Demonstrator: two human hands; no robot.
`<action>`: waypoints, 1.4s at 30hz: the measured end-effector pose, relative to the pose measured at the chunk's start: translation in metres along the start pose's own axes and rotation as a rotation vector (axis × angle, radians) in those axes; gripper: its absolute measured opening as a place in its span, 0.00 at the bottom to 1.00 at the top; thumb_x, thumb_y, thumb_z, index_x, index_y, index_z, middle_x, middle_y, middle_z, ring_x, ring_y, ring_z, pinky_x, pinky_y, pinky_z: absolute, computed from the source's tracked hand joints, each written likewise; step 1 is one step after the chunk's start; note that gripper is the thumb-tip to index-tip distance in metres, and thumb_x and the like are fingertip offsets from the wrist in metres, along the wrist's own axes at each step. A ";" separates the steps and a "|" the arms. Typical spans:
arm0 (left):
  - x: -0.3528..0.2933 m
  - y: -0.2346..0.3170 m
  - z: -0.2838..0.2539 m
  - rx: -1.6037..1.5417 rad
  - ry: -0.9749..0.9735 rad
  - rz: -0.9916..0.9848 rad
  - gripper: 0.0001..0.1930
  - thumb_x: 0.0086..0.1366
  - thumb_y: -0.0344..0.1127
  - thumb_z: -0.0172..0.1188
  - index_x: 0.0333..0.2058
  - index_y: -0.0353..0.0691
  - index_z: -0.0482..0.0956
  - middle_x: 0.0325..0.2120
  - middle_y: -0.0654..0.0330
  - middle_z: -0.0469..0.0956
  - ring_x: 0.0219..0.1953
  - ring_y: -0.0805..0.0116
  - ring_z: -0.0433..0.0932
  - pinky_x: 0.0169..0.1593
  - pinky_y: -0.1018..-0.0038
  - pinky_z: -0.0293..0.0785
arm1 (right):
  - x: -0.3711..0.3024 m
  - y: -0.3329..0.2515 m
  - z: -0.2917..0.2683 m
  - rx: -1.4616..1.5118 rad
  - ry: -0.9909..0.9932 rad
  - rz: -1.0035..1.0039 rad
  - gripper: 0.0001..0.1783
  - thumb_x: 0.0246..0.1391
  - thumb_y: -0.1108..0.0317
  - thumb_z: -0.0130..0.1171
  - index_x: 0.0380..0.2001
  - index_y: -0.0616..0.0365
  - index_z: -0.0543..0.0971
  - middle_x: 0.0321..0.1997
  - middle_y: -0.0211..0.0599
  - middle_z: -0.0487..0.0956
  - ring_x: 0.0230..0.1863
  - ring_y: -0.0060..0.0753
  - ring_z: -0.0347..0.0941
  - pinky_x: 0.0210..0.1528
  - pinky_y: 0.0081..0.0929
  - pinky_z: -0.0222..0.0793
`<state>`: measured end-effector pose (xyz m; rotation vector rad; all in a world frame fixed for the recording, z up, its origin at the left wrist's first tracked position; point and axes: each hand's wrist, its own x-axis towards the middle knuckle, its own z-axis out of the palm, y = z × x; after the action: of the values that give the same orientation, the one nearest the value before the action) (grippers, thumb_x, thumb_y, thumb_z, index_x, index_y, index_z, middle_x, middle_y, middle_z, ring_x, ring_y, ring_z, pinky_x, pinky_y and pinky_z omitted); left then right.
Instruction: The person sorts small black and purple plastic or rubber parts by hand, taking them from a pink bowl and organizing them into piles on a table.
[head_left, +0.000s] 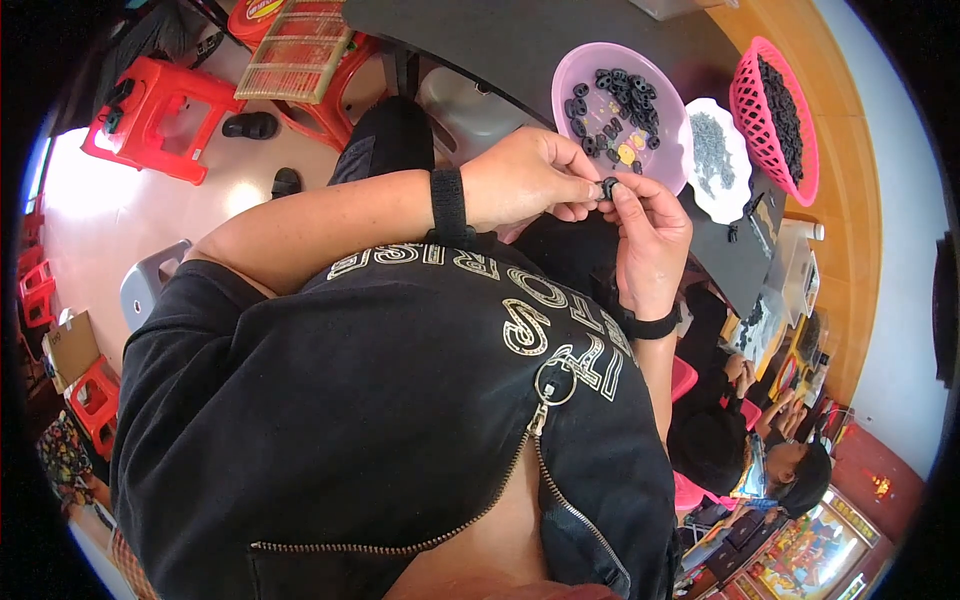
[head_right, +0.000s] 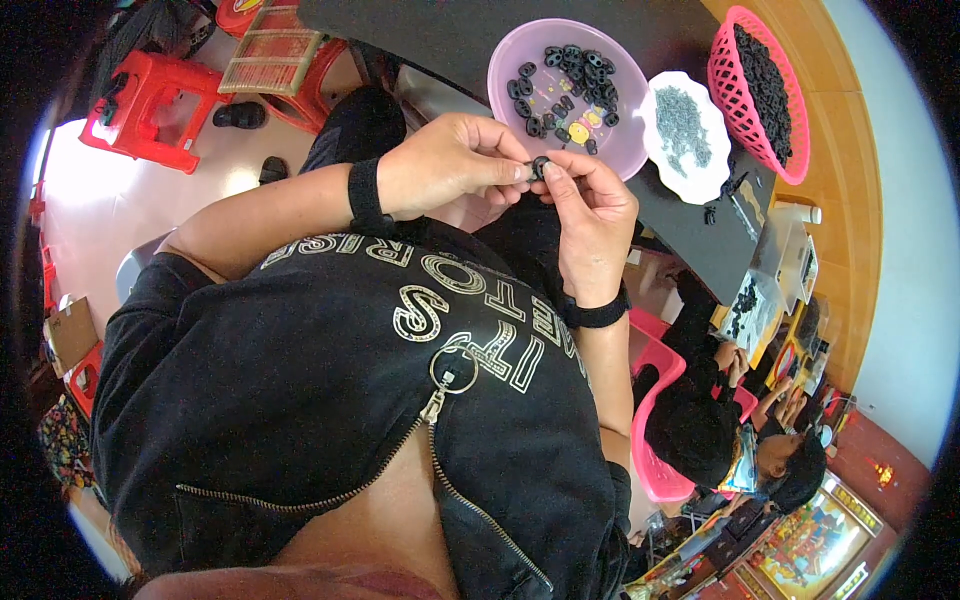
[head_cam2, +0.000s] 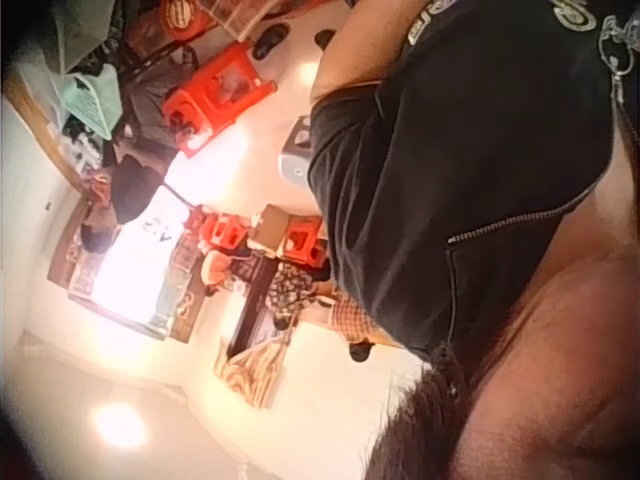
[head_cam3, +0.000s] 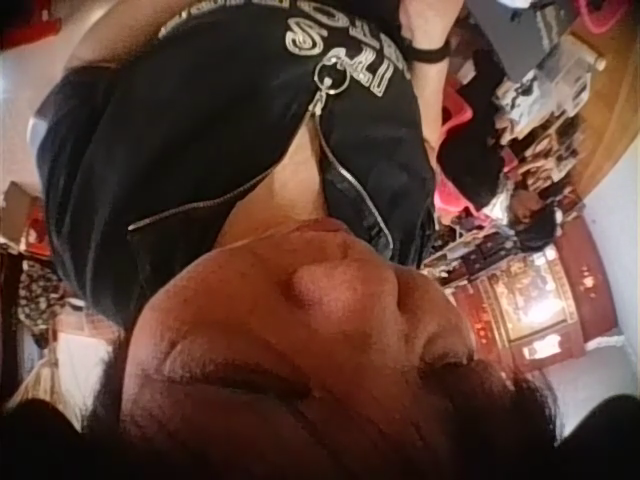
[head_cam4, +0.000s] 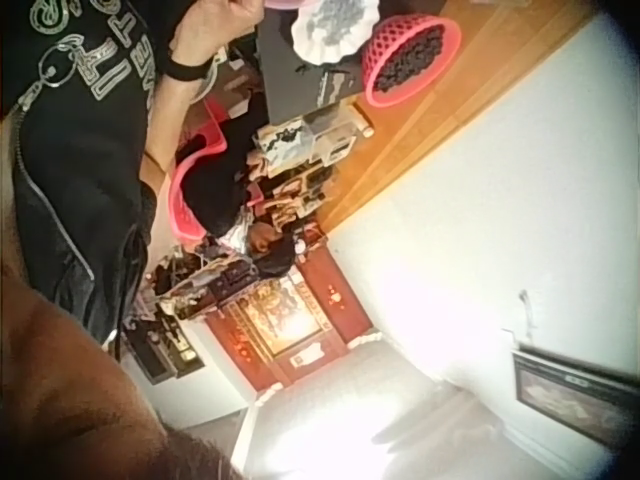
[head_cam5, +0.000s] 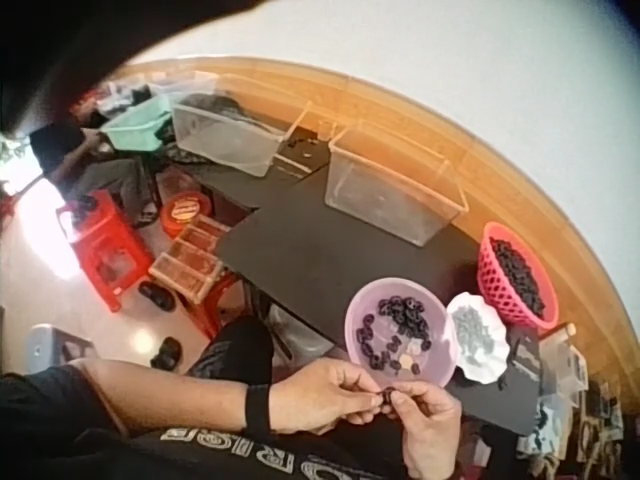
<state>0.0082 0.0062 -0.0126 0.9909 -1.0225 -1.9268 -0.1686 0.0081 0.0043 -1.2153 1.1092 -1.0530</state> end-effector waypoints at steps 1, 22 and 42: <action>0.000 0.000 0.000 0.000 -0.001 0.000 0.06 0.62 0.30 0.55 0.34 0.33 0.76 0.28 0.61 0.78 0.29 0.78 0.76 0.35 0.84 0.74 | 0.000 0.001 0.001 -0.001 0.001 0.000 0.07 0.53 0.76 0.56 0.37 0.64 0.78 0.30 0.31 0.78 0.29 0.18 0.73 0.32 0.14 0.68; 0.002 -0.008 0.002 -0.205 0.114 0.068 0.08 0.60 0.33 0.56 0.30 0.34 0.78 0.26 0.60 0.77 0.27 0.75 0.73 0.28 0.81 0.71 | -0.001 0.013 0.011 -0.595 0.090 -0.494 0.21 0.41 0.81 0.62 0.43 0.61 0.77 0.38 0.38 0.77 0.28 0.21 0.74 0.31 0.18 0.71; -0.001 -0.004 0.001 -0.118 0.039 0.052 0.12 0.61 0.40 0.58 0.36 0.37 0.77 0.27 0.66 0.75 0.29 0.80 0.72 0.33 0.84 0.71 | -0.003 0.013 0.011 -0.449 0.045 -0.465 0.19 0.43 0.82 0.60 0.42 0.63 0.76 0.37 0.35 0.76 0.28 0.18 0.71 0.31 0.15 0.69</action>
<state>0.0072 0.0086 -0.0153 0.9232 -0.8930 -1.8947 -0.1579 0.0139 -0.0082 -1.8798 1.1628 -1.2161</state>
